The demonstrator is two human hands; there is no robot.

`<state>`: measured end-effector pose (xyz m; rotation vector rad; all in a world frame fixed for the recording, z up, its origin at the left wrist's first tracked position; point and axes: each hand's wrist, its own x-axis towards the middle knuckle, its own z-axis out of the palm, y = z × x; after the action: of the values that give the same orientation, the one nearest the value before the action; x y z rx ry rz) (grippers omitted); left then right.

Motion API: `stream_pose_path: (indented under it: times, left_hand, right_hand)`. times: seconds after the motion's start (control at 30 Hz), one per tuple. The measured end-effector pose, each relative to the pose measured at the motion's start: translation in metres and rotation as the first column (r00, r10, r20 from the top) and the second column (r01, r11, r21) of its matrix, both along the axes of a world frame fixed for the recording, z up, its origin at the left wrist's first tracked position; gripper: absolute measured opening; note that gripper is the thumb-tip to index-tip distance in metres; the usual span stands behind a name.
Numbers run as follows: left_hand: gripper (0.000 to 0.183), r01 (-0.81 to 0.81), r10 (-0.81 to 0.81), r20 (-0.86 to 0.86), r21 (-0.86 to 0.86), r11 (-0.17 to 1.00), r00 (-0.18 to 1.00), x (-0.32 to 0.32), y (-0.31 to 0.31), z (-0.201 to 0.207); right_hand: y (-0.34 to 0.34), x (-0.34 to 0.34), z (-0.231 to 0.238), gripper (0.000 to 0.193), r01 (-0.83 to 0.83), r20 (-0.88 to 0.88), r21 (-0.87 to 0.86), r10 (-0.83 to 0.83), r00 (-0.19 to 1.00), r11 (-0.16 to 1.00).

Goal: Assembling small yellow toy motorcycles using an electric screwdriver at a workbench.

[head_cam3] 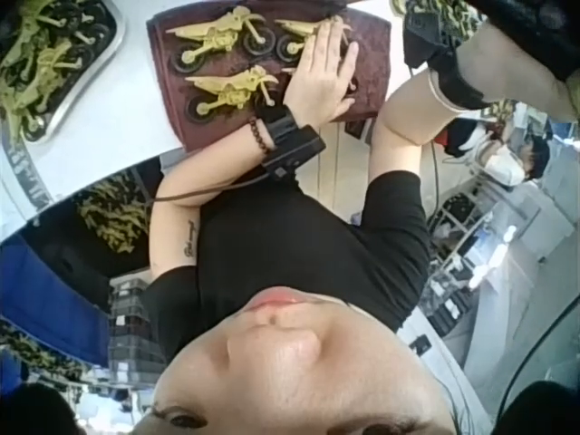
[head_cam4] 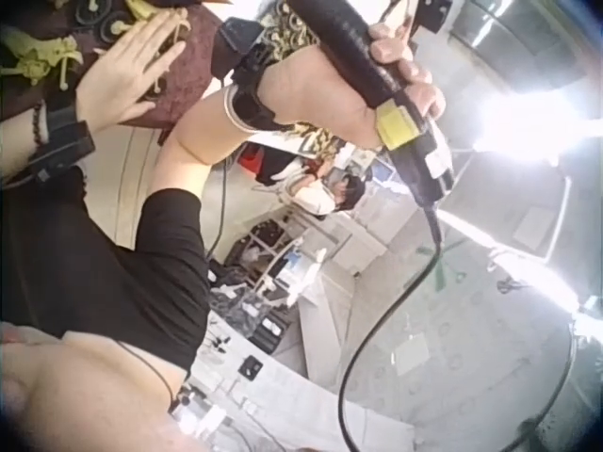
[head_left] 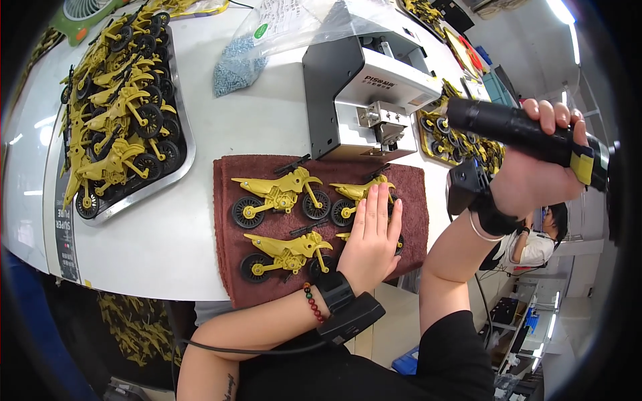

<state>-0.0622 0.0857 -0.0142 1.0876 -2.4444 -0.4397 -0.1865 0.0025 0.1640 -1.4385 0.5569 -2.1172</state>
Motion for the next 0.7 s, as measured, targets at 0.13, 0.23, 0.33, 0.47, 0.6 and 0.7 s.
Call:
stream_pose_path:
  times: [0.13, 0.23, 0.33, 0.47, 0.6, 0.7]
  left_hand:
    - [0.083, -0.017, 0.017, 0.029, -0.024, 1.0, 0.999, 0.0, 0.0, -0.001]
    - [0.083, 0.0, 0.001, 0.035, -0.011, 1.0, 0.999, -0.002, 0.0, 0.0]
    - [0.083, 0.003, -0.003, 0.047, 0.001, 1.0, 0.999, -0.001, -0.001, 0.0]
    - [0.083, 0.003, -0.002, 0.058, -0.003, 1.0, 0.998, -0.001, 0.0, 0.0]
    - [0.084, -0.009, 0.01, 0.029, -0.014, 1.0, 1.0, -0.002, 0.0, -0.001]
    - [0.084, -0.002, 0.002, 0.028, -0.005, 1.0, 1.0, -0.001, 0.0, 0.0]
  right_hand:
    - [0.0, 0.013, -0.01, 0.011, -0.205, -0.114, 0.237, 0.237, 0.965, 0.949]
    - [-0.001, 0.02, -0.018, 0.015, -0.089, -0.133, 0.229, 0.122, 0.984, 0.969]
    - [-0.003, 0.02, -0.023, 0.014, -0.122, -0.151, 0.237, 0.16, 0.975, 0.964]
    - [-0.009, 0.023, -0.032, 0.014, -0.115, -0.147, 0.225, 0.15, 0.978, 0.968]
    - [-0.013, 0.029, -0.04, 0.018, -0.044, -0.163, 0.229, 0.083, 0.983, 0.972]
    - [0.001, 0.032, -0.034, 0.02, -0.104, -0.243, 0.347, 0.197, 0.95, 0.932]
